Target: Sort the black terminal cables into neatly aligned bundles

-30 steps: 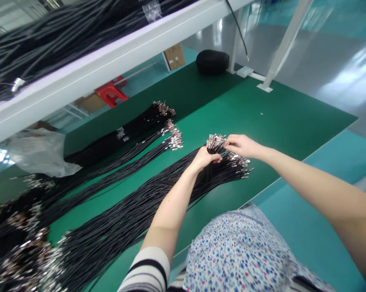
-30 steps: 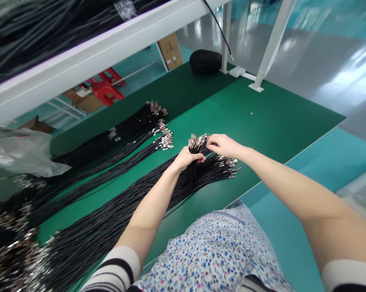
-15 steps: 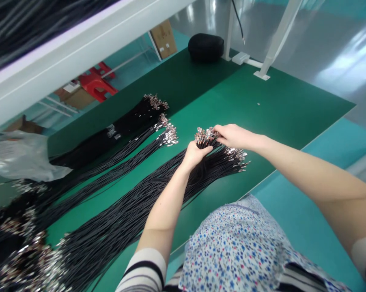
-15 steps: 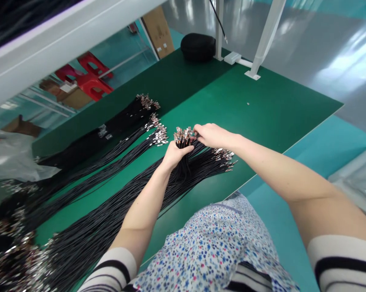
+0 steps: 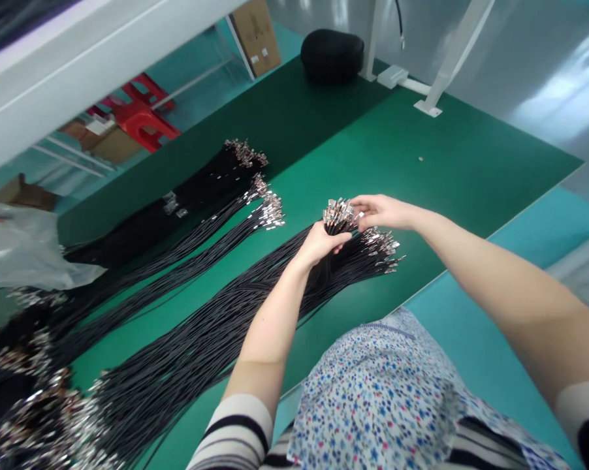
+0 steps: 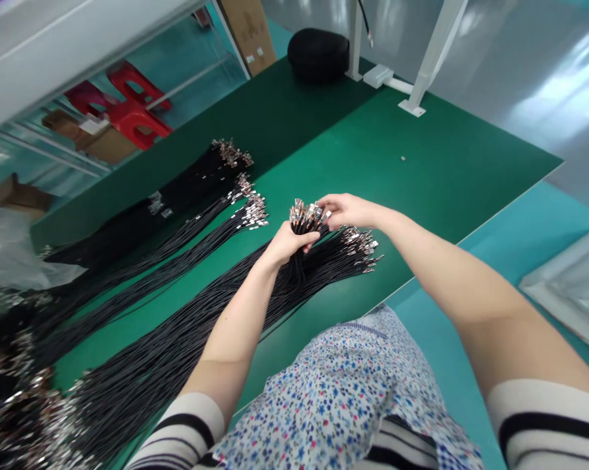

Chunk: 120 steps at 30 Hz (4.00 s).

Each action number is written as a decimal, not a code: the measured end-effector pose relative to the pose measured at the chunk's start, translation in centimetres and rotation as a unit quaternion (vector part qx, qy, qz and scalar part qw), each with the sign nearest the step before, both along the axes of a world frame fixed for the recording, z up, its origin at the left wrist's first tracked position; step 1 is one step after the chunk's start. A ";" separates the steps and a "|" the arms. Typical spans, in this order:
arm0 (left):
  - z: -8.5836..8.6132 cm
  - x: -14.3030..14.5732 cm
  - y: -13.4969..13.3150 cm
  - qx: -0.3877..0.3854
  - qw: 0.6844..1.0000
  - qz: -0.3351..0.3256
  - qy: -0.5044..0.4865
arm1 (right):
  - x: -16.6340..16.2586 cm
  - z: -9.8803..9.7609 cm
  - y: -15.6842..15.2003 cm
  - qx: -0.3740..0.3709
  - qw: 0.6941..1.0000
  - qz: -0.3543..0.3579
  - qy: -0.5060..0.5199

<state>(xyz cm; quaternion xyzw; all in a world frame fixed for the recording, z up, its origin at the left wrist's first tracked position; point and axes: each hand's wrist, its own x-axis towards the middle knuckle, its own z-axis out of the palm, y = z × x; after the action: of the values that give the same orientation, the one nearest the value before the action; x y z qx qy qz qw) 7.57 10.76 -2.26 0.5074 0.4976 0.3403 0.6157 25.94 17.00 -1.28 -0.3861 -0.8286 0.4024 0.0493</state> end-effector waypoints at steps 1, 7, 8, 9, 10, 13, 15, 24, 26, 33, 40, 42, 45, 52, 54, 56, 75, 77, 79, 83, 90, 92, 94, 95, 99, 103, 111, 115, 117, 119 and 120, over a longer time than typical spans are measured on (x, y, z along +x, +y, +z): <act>-0.1 0.1 0.1 -0.002 1.000 0.009 0.006 | 0.9 -1.7 -0.1 -0.003 1.000 -0.007 -0.029; 0.3 -0.1 0.6 -0.029 0.998 0.055 -0.002 | 4.5 -9.1 -1.6 0.141 0.961 0.080 -0.224; 0.4 -0.1 0.6 -0.032 0.998 0.058 -0.002 | 4.6 -9.5 -1.5 0.168 0.960 0.088 -0.207; 0.5 -0.1 0.6 -0.035 0.998 0.056 -0.001 | 4.5 -9.6 -1.4 0.190 0.960 0.094 -0.184; 0.5 0.0 0.6 -0.036 0.998 0.053 0.002 | 4.2 -9.6 -1.1 0.206 0.960 0.099 -0.163; 0.5 0.2 0.4 -0.041 0.998 0.051 0.008 | 3.1 -9.6 -0.5 0.232 0.952 0.141 -0.141; 0.6 0.2 0.2 -0.042 0.997 0.060 0.012 | 2.4 -10.0 -0.6 0.244 0.942 0.168 -0.157; 1.7 -0.6 -0.6 -0.024 0.996 0.086 0.008 | 2.3 -9.0 -1.6 0.369 0.895 0.182 -0.173; 1.5 -0.7 -0.6 -0.014 0.996 0.089 0.028 | 1.6 -5.6 -1.3 0.367 0.897 0.163 -0.183; 1.8 -1.7 -1.3 0.088 0.992 0.094 -0.006 | -3.7 7.4 -2.0 0.276 0.934 0.193 -0.123; 3.4 -3.3 -2.1 0.066 0.997 0.029 -0.037 | -5.1 8.0 -0.8 0.087 0.996 0.037 -0.006; 2.9 -3.1 -1.8 0.077 0.995 0.051 -0.022 | -4.0 5.3 0.5 0.007 0.998 -0.015 0.059; 2.0 -2.7 -1.4 0.074 0.996 0.056 -0.014 | -1.8 -0.7 1.7 -0.033 0.995 -0.069 0.070; 1.7 -2.6 -0.5 0.045 0.997 0.055 -0.030 | -0.4 -11.0 -0.9 0.228 0.941 0.048 -0.246; 1.8 -2.7 -0.2 0.033 0.997 0.067 -0.033 | -0.6 -11.3 -1.0 0.266 0.926 0.088 -0.255; 1.9 -2.8 0.0 0.017 0.996 0.078 -0.035 | -0.7 -10.6 -0.6 0.295 0.916 0.116 -0.245; 1.0 -1.3 0.3 0.011 0.997 0.068 -0.019 | -2.9 2.0 -0.8 -0.003 0.996 -0.012 0.085; 0.8 -1.2 0.5 0.017 0.997 0.069 0.005 | -2.5 1.5 -1.7 -0.003 0.991 -0.088 0.102; 0.4 -1.0 0.9 0.014 0.999 0.047 0.023 | -2.4 0.9 -2.5 -0.011 0.979 -0.154 0.136; -0.1 -0.3 1.6 -0.019 0.999 -0.019 0.026 | -2.4 -1.0 -3.9 -0.027 0.928 -0.288 0.234; -1.4 -0.1 2.5 0.008 0.996 0.059 0.071 | -2.1 -3.5 -4.2 -0.085 0.877 -0.350 0.319; -1.9 -0.1 2.4 0.026 0.992 0.091 0.085 | -2.0 -3.4 -3.8 -0.078 0.912 -0.289 0.282; -2.4 0.0 2.1 0.049 0.987 0.110 0.109 | -2.3 -3.3 -3.4 -0.079 0.942 -0.228 0.234; -2.5 0.0 2.0 0.061 0.983 0.120 0.129 | -2.6 -3.2 -3.2 -0.085 0.950 -0.208 0.217; -2.4 -0.2 1.8 0.062 0.981 0.114 0.143 | -3.6 -2.8 -2.8 -0.111 0.952 -0.197 0.207; -1.7 -0.3 1.9 0.014 0.999 0.044 0.025 | -3.8 -1.7 -2.2 -0.121 0.962 -0.171 0.175; -0.6 -2.2 3.0 -0.053 0.997 0.010 -0.055 | -3.6 -2.5 1.2 -0.164 0.950 -0.160 0.214; 0.4 -4.4 3.5 -0.051 0.994 0.050 -0.083 | -2.0 -7.0 3.0 -0.032 0.990 -0.132 0.022; 1.0 -5.1 3.5 -0.046 0.993 0.045 -0.094 | -1.1 -9.5 2.9 0.100 0.983 -0.101 -0.118; 1.3 -5.5 3.5 -0.041 0.994 0.046 -0.093 | -0.5 -11.3 2.5 0.205 0.957 -0.069 -0.195; 1.3 -5.5 3.5 -0.039 0.994 0.053 -0.092 | -0.3 -11.9 2.3 0.238 0.946 -0.057 -0.213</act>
<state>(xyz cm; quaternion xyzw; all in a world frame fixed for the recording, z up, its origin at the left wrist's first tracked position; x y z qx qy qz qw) 2.04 14.24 -0.96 0.4224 0.4779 0.3979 0.6594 25.67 19.28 -13.17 -0.4868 -0.8678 0.0983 -0.0151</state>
